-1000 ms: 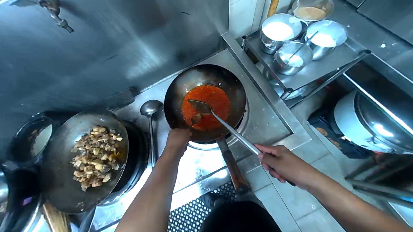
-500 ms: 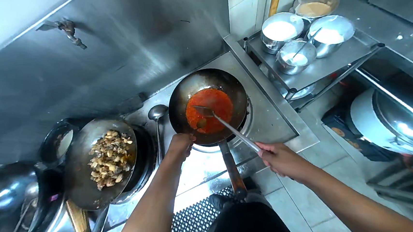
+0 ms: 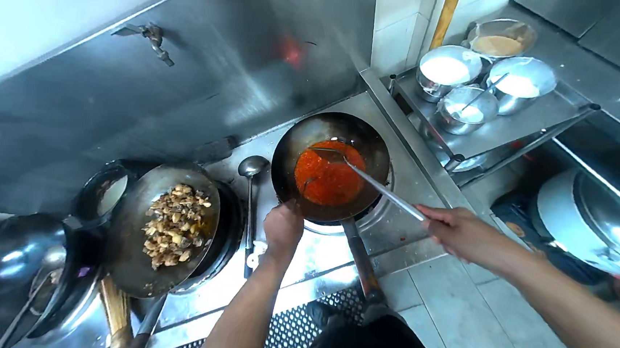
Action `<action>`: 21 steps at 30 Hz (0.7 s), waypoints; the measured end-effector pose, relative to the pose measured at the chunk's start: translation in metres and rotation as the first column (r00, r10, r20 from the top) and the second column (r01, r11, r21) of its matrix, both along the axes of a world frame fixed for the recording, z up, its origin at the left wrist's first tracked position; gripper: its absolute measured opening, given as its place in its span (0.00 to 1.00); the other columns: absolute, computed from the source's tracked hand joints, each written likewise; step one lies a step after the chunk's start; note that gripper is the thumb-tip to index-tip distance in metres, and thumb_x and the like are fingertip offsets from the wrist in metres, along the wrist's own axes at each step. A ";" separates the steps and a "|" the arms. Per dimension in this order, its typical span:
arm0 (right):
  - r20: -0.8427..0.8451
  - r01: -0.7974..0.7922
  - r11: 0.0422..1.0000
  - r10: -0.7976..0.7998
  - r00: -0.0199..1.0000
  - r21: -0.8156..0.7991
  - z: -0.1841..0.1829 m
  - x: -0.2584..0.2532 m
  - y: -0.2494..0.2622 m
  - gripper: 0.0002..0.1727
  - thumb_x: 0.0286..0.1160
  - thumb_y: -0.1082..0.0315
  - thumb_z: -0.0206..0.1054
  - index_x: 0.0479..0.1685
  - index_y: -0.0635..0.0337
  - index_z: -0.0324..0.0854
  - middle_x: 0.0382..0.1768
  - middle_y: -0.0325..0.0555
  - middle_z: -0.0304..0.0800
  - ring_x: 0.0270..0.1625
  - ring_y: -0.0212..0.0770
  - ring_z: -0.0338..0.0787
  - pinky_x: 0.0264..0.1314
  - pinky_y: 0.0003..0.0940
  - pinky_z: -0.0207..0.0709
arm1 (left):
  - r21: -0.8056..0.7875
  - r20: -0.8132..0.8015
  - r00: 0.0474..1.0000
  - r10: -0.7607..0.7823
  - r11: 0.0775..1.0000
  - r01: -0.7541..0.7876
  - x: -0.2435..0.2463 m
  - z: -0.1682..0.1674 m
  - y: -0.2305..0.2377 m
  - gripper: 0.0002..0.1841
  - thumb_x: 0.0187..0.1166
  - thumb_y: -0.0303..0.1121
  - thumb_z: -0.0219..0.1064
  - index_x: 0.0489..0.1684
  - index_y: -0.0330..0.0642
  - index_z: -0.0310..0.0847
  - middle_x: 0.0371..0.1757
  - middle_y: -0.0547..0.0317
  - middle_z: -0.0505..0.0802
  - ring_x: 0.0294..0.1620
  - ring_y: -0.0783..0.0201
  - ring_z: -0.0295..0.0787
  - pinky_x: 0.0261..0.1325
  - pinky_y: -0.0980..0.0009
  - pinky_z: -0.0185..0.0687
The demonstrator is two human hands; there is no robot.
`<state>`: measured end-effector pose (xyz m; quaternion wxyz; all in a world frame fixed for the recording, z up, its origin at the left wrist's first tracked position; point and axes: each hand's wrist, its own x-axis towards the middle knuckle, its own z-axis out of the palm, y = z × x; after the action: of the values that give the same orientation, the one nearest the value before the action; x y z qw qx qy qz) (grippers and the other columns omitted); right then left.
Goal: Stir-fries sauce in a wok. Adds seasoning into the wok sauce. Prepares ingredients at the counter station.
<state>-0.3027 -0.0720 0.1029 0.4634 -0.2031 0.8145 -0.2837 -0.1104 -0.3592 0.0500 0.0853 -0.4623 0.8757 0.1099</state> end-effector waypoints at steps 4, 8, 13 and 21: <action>0.058 0.006 0.999 -0.003 0.998 -0.054 0.041 -0.006 0.008 0.25 0.93 0.62 0.57 0.87 0.35 0.73 0.28 0.43 0.84 0.17 0.35 0.75 0.18 0.30 0.72 | -0.385 -0.138 0.962 -0.234 0.908 0.166 0.015 -0.029 0.005 0.13 0.84 0.36 0.64 0.57 0.49 0.92 0.41 0.48 0.94 0.35 0.47 0.94 0.33 0.49 0.87; 0.298 0.119 0.989 -0.089 0.950 -0.084 0.030 0.018 0.011 0.25 0.94 0.62 0.54 0.88 0.40 0.71 0.31 0.45 0.83 0.17 0.35 0.74 0.17 0.28 0.71 | -0.384 -0.235 0.950 -0.206 0.918 0.105 0.021 -0.042 0.006 0.13 0.84 0.38 0.65 0.58 0.47 0.92 0.41 0.49 0.95 0.36 0.49 0.94 0.36 0.50 0.89; 0.308 0.290 0.953 -0.252 0.917 -0.083 -0.008 0.039 0.014 0.25 0.94 0.62 0.54 0.88 0.42 0.70 0.30 0.42 0.81 0.16 0.33 0.72 0.15 0.26 0.70 | -0.334 -0.280 0.948 -0.150 0.941 0.050 0.032 -0.050 0.008 0.14 0.86 0.39 0.63 0.58 0.50 0.93 0.40 0.52 0.95 0.37 0.51 0.94 0.38 0.51 0.89; 0.073 0.075 0.997 -0.076 0.994 0.013 0.005 0.025 0.007 0.25 0.94 0.61 0.54 0.88 0.43 0.70 0.32 0.44 0.83 0.19 0.35 0.75 0.20 0.31 0.73 | -0.465 -0.323 0.895 -0.309 0.875 0.134 0.052 -0.061 0.012 0.13 0.83 0.36 0.64 0.57 0.50 0.93 0.34 0.55 0.93 0.35 0.54 0.93 0.36 0.56 0.87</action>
<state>-0.2780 -0.0650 0.1083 0.4831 -0.1594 0.8055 -0.3041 -0.0589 -0.3473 -0.0107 -0.1816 -0.3330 0.9252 -0.0081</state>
